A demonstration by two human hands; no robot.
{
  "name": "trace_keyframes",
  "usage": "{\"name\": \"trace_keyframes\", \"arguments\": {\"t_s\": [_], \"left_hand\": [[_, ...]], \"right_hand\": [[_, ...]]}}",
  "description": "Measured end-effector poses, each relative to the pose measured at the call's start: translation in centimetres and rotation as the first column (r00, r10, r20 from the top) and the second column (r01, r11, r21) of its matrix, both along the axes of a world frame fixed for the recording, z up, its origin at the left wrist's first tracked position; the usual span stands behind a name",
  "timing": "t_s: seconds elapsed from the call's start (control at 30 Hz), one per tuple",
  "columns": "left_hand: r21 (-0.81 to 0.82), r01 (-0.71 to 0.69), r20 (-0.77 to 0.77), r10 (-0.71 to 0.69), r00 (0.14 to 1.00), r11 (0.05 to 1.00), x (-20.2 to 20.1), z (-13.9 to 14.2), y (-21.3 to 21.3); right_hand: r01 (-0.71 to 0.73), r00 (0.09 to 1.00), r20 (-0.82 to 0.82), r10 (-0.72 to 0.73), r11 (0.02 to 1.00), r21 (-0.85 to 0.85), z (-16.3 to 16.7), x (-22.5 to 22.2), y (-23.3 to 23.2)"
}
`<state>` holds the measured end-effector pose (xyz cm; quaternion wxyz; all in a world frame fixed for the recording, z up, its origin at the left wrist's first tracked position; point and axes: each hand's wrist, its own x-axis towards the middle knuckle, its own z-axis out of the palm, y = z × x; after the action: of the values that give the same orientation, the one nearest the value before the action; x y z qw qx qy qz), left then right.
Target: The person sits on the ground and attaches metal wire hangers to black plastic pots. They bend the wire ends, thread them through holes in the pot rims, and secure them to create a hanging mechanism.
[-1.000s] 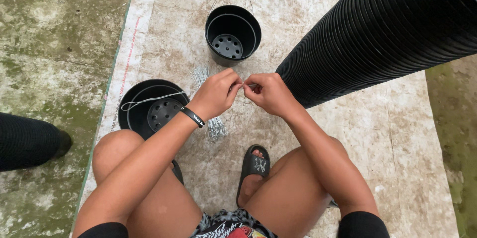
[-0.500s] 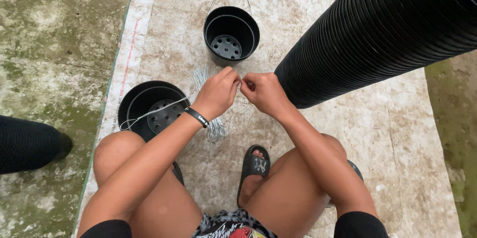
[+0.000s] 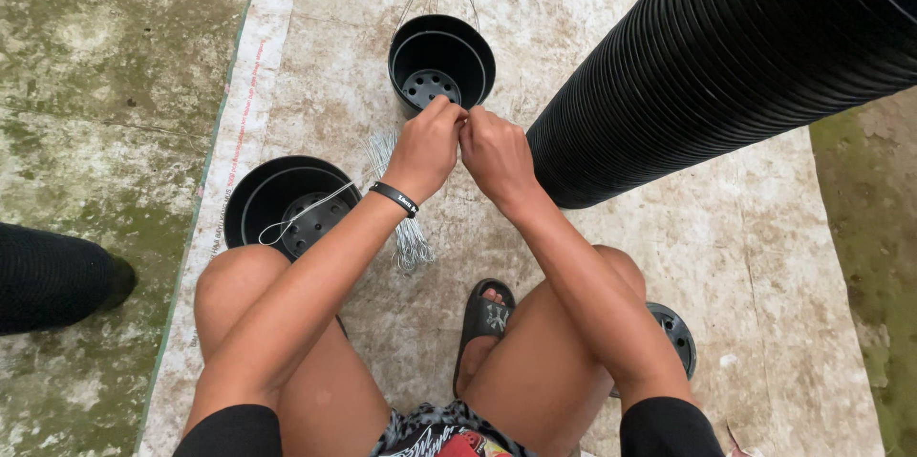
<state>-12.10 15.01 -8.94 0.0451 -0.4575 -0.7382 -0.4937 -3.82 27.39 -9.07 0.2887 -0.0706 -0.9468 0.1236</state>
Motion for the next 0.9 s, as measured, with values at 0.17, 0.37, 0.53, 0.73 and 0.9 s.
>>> {"name": "trace_keyframes", "arguments": {"t_s": [0.17,0.37,0.53,0.73,0.9], "left_hand": [[-0.031,-0.008,0.024,0.009,1.0,0.999,-0.1,-0.2,-0.1],[-0.003,-0.019,0.033,0.02,0.999,1.0,0.3,-0.5,0.2],[-0.003,-0.029,0.046,0.029,0.999,1.0,0.2,-0.9,0.7],[-0.387,0.163,0.09,-0.139,0.986,0.907,-3.1,-0.6,-2.9],[-0.569,0.181,0.179,-0.094,0.979,0.802,-5.4,1.3,-9.2]], "right_hand": [[0.062,0.991,0.117,-0.069,0.996,0.064,0.3,0.1,-0.1],[0.059,0.992,0.1,-0.076,0.986,0.155,0.2,0.1,0.0],[0.116,0.981,0.139,-0.135,0.984,0.134,0.2,0.0,0.3],[0.352,0.858,0.374,-0.352,0.933,0.069,1.0,0.9,4.5],[0.404,0.713,0.613,-0.341,0.914,0.038,-0.1,2.9,6.1]]}}
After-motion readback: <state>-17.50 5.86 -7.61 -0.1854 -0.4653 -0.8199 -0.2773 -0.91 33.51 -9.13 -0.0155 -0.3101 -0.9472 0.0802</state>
